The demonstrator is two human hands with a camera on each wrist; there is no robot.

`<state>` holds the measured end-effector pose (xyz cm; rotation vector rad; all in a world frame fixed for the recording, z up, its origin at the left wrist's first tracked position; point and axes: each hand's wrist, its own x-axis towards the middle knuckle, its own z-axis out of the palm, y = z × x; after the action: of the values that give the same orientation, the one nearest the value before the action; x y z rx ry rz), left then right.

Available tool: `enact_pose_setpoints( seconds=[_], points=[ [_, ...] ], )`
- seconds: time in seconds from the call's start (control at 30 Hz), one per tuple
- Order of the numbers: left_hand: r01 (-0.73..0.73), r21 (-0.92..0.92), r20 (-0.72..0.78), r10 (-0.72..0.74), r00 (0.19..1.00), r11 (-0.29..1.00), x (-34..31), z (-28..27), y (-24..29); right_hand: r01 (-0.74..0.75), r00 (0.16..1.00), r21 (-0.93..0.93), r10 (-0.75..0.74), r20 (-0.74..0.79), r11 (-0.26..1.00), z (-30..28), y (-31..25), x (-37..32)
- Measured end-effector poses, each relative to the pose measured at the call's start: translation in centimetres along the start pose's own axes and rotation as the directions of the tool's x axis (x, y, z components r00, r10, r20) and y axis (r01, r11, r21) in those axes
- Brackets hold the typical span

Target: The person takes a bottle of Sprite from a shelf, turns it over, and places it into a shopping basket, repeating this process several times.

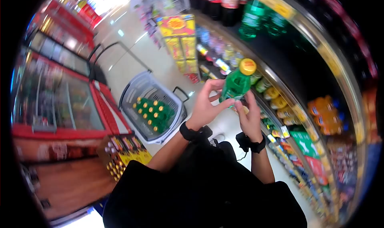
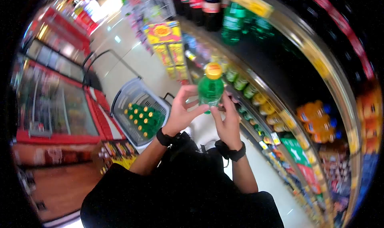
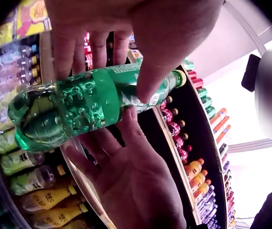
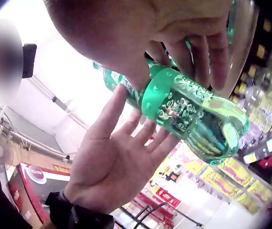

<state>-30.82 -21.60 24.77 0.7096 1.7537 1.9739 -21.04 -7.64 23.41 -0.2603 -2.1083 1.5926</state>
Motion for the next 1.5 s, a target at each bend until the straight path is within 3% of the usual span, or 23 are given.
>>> enact_pose_setpoints(
  seconds=[0.3, 0.53, 0.63, 0.77, 0.8, 0.83, 1.03, 1.27, 1.5],
  points=[
    [-0.061, 0.02, -0.267, 0.064, 0.962, 0.998, -2.6, -7.8, 0.8, 0.026, 0.949, 0.049, -0.041, 0.314, 0.998, 8.0, -1.4, 3.5],
    [-0.09, 0.029, -0.37, 0.094, 0.924, 0.996, -3.8, -13.4, 2.4, 0.138, 0.911, 0.094, -0.163, 0.379, 0.986, 14.4, -1.9, 5.6],
    [-0.1, 0.025, -0.407, 0.102, 0.908, 0.995, -4.1, -15.0, 2.5, 0.106, 0.904, 0.149, -0.158, 0.398, 0.983, 16.3, -3.2, 5.9],
    [-0.056, 0.034, -0.437, 0.065, 0.897, 0.998, -4.0, -16.4, 2.3, 0.126, 0.885, 0.087, -0.152, 0.44, 0.988, 17.4, -3.1, 6.4],
    [-0.064, 0.042, -0.434, 0.076, 0.898, 0.997, -3.9, -16.6, 2.2, 0.15, 0.889, 0.099, -0.178, 0.423, 0.984, 17.5, -3.0, 6.5],
    [-0.073, 0.052, -0.426, 0.088, 0.9, 0.996, -3.7, -16.7, 2.1, 0.168, 0.906, -0.016, -0.148, 0.396, 0.986, 17.4, -2.7, 6.2],
    [-0.141, -0.007, -0.319, 0.131, 0.939, 0.99, -1.5, -15.5, 0.7, 0.228, 0.95, -0.078, -0.204, 0.238, 0.971, 15.5, -3.0, 6.0],
    [-0.135, -0.104, -0.078, 0.127, 0.989, 0.985, 1.6, -11.2, 0.2, 0.121, 0.992, -0.133, -0.116, 0.045, 0.984, 10.5, -3.4, 4.4],
    [-0.098, -0.112, 0.129, 0.112, 0.985, 0.989, 3.6, -6.3, 0.1, 0.012, 0.988, -0.153, -0.036, -0.15, 0.988, 6.2, -3.1, 2.0]
  ],
)
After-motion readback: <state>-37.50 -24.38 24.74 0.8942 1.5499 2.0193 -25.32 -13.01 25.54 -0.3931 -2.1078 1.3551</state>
